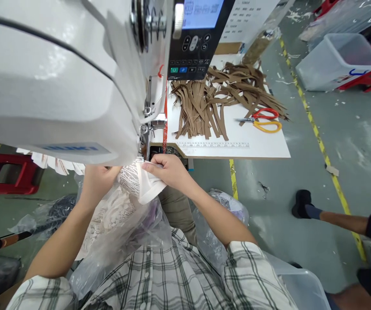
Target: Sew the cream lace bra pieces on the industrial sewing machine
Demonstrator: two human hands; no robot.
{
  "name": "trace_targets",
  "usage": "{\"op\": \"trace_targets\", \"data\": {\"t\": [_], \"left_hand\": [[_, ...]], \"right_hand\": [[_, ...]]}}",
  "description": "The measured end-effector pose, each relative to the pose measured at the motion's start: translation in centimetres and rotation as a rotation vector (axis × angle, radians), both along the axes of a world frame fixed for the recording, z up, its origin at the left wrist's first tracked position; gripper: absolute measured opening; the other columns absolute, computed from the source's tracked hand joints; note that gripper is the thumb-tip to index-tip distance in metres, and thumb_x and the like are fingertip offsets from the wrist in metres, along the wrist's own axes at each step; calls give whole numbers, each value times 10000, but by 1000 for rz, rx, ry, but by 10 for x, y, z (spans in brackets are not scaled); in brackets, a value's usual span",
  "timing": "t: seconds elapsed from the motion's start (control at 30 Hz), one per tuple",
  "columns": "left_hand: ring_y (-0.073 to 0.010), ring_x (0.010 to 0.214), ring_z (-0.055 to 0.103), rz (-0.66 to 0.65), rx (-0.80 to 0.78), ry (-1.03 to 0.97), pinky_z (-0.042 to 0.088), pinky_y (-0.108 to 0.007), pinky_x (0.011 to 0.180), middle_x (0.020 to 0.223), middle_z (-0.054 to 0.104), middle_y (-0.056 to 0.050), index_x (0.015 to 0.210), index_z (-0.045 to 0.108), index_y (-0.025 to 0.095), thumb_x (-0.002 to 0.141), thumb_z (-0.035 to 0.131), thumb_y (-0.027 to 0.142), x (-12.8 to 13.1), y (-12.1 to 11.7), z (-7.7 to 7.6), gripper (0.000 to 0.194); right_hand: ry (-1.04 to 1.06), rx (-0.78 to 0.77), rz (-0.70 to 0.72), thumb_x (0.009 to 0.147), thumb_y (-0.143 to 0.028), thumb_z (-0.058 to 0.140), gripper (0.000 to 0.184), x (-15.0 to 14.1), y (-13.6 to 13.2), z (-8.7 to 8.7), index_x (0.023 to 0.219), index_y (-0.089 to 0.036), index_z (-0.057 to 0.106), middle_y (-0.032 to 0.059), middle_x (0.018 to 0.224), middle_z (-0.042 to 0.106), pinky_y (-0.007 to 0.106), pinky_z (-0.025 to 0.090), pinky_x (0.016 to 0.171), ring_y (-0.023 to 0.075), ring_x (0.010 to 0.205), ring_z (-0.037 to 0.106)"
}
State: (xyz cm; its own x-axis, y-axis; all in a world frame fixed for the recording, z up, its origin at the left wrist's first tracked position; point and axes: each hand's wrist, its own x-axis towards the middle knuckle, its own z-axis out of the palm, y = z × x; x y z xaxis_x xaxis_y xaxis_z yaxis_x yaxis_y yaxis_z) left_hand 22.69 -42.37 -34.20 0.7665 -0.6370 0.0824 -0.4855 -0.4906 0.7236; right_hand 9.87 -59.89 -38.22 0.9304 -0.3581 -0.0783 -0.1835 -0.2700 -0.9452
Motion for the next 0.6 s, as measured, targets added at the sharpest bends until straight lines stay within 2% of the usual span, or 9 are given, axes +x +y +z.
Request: {"op": "trace_targets", "data": {"t": [0.1, 0.17, 0.23, 0.3, 0.4, 0.5, 0.6], "left_hand": [[-127, 675, 523, 56, -52, -49, 412, -251, 640, 728, 570, 9, 817, 550, 194, 897, 583, 275, -2, 13, -12, 118], [-174, 899, 611, 130, -136, -150, 485, -293, 795, 974, 640, -58, 1022, 585, 190, 932, 562, 293, -9, 26, -30, 139], [-211, 1060, 602, 168, -245, -214, 499, -353, 903, 1120, 609, -101, 1131, 560, 195, 952, 541, 294, -24, 41, -54, 205], [-230, 1114, 585, 145, -326, -184, 506, -392, 931, 1147, 580, -113, 1160, 536, 205, 954, 532, 289, -43, 55, -78, 223], [-273, 1175, 559, 75, -308, -72, 492, -467, 992, 1208, 553, -131, 1230, 492, 223, 927, 564, 332, -74, 64, -103, 330], [-344, 1306, 486, -55, -156, 41, 435, -527, 1087, 1373, 485, -187, 1388, 388, 219, 873, 641, 386, -94, 57, -113, 598], [-376, 1372, 432, -126, -68, 68, 396, -549, 1132, 1447, 442, -214, 1461, 326, 184, 825, 701, 439, -99, 40, -115, 781]], "right_hand": [[-2, 23, -9, 866, -504, 618, 430, -6, 0, -8, 604, -179, 515, -25, 601, 462, 255, 275, 549, 104, 583, 388], [-9, 49, -29, 875, -506, 608, 425, -11, 0, -14, 617, -186, 501, -30, 592, 454, 252, 279, 542, 105, 575, 387], [-15, 84, -42, 880, -514, 606, 420, -17, -1, -19, 633, -192, 499, -31, 589, 455, 249, 287, 538, 108, 572, 392], [-21, 114, -43, 885, -520, 600, 416, -21, -1, -22, 645, -194, 504, -28, 591, 462, 247, 294, 534, 113, 575, 401], [-42, 124, -49, 893, -517, 586, 404, -27, 0, -24, 662, -193, 518, -20, 608, 478, 243, 304, 536, 120, 593, 414], [-61, 130, -61, 901, -525, 574, 401, -31, 1, -24, 687, -188, 539, -19, 633, 495, 244, 318, 552, 117, 599, 417], [-74, 170, -68, 901, -542, 580, 387, -35, 3, -26, 755, -184, 589, -10, 688, 541, 245, 350, 577, 121, 617, 449]]}}
